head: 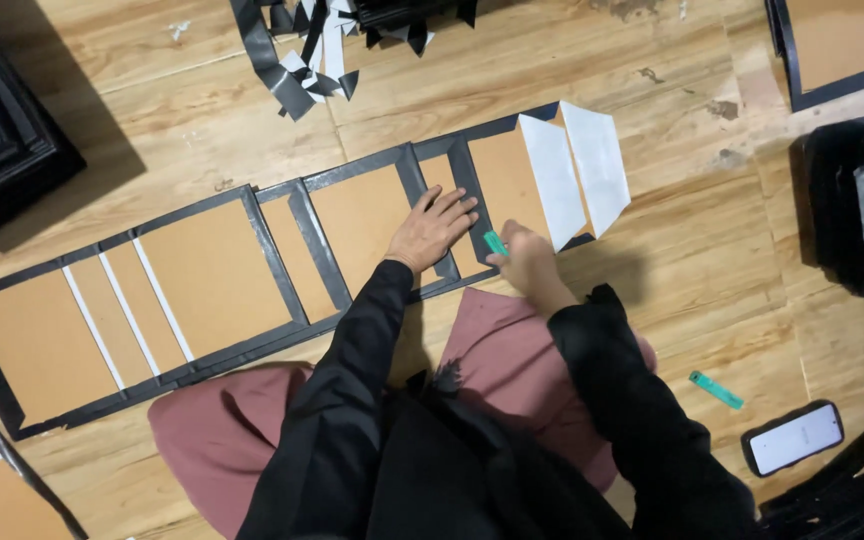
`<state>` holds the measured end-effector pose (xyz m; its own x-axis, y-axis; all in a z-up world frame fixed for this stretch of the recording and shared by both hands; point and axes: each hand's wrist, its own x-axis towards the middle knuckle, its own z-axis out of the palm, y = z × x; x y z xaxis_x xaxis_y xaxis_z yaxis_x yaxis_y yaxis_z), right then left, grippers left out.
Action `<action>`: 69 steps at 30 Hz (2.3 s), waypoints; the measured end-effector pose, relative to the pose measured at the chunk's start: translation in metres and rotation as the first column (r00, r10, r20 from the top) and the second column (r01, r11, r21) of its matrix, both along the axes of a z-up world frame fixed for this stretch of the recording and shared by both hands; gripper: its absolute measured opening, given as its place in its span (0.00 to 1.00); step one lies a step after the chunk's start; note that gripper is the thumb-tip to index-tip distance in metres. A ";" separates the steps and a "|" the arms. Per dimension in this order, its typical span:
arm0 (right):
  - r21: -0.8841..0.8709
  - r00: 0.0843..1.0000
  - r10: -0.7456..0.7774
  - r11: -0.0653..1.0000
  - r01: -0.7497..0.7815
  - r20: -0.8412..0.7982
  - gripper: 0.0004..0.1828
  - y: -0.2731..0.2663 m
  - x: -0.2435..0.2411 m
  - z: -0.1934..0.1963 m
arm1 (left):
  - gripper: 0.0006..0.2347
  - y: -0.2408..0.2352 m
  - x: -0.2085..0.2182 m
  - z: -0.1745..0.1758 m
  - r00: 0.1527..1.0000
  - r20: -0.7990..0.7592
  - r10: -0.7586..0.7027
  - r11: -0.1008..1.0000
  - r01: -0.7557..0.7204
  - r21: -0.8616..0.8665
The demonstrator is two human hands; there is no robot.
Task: Using a small hand tool to press and flatten the folded edges of cardboard covers to ensure a crisp finish.
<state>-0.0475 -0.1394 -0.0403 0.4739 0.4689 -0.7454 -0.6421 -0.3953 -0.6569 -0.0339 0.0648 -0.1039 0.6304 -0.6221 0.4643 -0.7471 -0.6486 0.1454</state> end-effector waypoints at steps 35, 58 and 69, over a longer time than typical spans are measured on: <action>-0.521 0.472 0.291 0.701 0.487 0.832 0.29 -0.009 -0.001 0.001 | 0.29 0.275 -0.134 0.089 0.306 -0.480 0.822 0.416 -0.899 0.140; -0.123 0.621 -0.339 0.805 0.580 0.707 0.33 0.261 -0.046 -0.021 | 0.34 0.348 -0.208 0.053 -0.110 -0.700 0.705 0.273 -0.870 0.412; -0.652 0.907 -0.096 0.664 0.366 0.411 0.63 0.144 0.003 0.008 | 0.37 0.325 -0.181 0.040 -0.198 -0.829 0.523 0.183 -0.924 0.336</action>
<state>-0.0446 0.0043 -0.0325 0.7578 -0.2867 -0.5861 -0.5888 -0.6877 -0.4248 -0.2148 0.3902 -0.0635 0.6022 0.6024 -0.5238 0.7946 -0.3887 0.4664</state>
